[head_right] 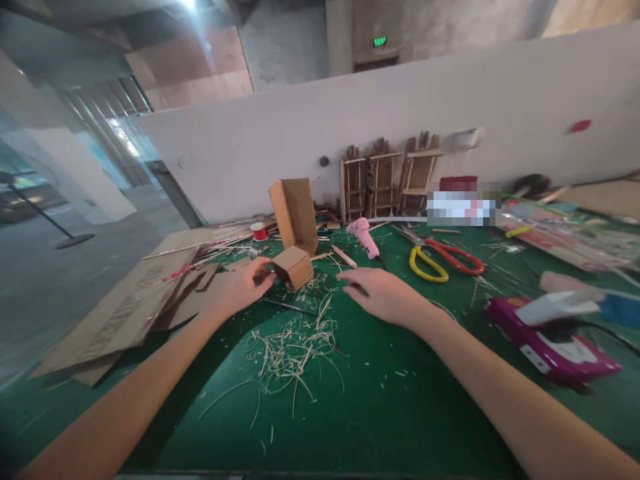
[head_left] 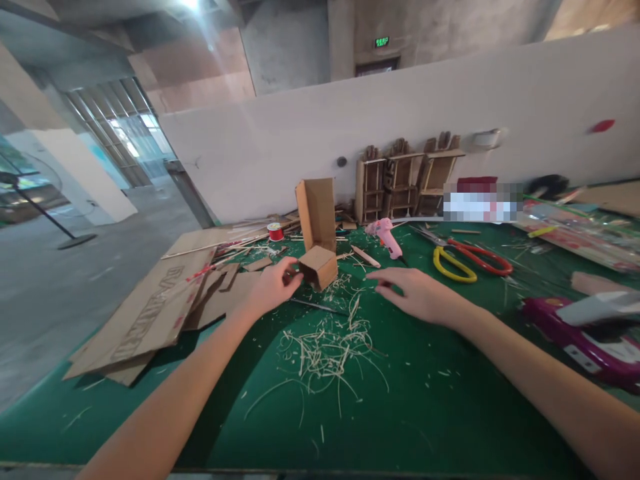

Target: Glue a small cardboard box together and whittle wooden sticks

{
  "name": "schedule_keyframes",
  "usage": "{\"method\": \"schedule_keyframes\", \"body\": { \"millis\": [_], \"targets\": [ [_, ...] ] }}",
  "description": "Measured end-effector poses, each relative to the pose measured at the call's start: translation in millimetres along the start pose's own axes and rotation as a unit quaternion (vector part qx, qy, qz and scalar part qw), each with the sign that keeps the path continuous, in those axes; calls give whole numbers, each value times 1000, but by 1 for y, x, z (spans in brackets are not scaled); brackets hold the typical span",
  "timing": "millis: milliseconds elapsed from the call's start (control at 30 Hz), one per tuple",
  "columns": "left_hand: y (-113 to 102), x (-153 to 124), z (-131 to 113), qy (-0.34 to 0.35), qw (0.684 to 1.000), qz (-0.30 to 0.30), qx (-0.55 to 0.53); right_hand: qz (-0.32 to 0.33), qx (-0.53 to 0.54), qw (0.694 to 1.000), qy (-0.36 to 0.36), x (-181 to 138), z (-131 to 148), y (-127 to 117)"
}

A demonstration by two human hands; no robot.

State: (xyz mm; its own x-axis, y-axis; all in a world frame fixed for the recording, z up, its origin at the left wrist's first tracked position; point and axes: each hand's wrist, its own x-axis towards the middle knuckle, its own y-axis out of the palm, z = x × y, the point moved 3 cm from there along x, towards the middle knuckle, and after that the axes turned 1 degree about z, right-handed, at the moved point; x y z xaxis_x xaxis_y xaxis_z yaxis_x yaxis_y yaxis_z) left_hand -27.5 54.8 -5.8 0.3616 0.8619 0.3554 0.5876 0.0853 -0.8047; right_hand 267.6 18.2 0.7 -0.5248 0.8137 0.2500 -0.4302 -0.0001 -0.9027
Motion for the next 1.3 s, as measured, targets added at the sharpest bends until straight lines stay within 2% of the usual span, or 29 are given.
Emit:
{"method": "schedule_keyframes", "body": {
  "millis": [100,200,267,433,533,600,633,700,767,833,933,1033,1100,1200,1300],
  "targets": [
    [10,-4,-26,52,997,43,26,29,28,999,13,1,-1,9],
    [5,-6,-36,71,994,31,80,23,45,998,31,0,-6,12],
    [-4,-4,-23,26,992,-14,120,20,51,998,36,0,-6,12],
    [-29,5,46,-59,971,-135,191,31,40,998,35,0,-2,11],
    [-42,9,65,-51,966,-151,203,32,28,998,44,1,-5,10],
    [-47,11,58,-25,983,-78,161,31,23,998,44,1,-7,10],
    [-47,11,49,-10,992,-6,129,32,21,998,43,1,-8,10],
    [-42,7,25,38,982,152,104,36,19,998,43,1,-9,11],
    [-34,3,-2,88,966,200,142,39,17,998,43,2,-8,12],
    [-21,0,-22,116,958,209,159,37,19,998,41,2,-7,13],
    [-3,-4,-38,148,955,224,125,16,36,999,34,2,-6,10],
    [-2,-3,-34,104,971,203,78,-35,49,997,45,2,-10,3],
    [-10,-1,-26,60,982,173,37,-104,67,989,81,1,-16,-6],
    [-24,5,-12,-14,993,52,-107,-229,136,951,154,-1,-28,-19],
    [-29,10,2,-67,967,-52,-242,-286,198,914,207,-2,-37,-25]
  ]
}}
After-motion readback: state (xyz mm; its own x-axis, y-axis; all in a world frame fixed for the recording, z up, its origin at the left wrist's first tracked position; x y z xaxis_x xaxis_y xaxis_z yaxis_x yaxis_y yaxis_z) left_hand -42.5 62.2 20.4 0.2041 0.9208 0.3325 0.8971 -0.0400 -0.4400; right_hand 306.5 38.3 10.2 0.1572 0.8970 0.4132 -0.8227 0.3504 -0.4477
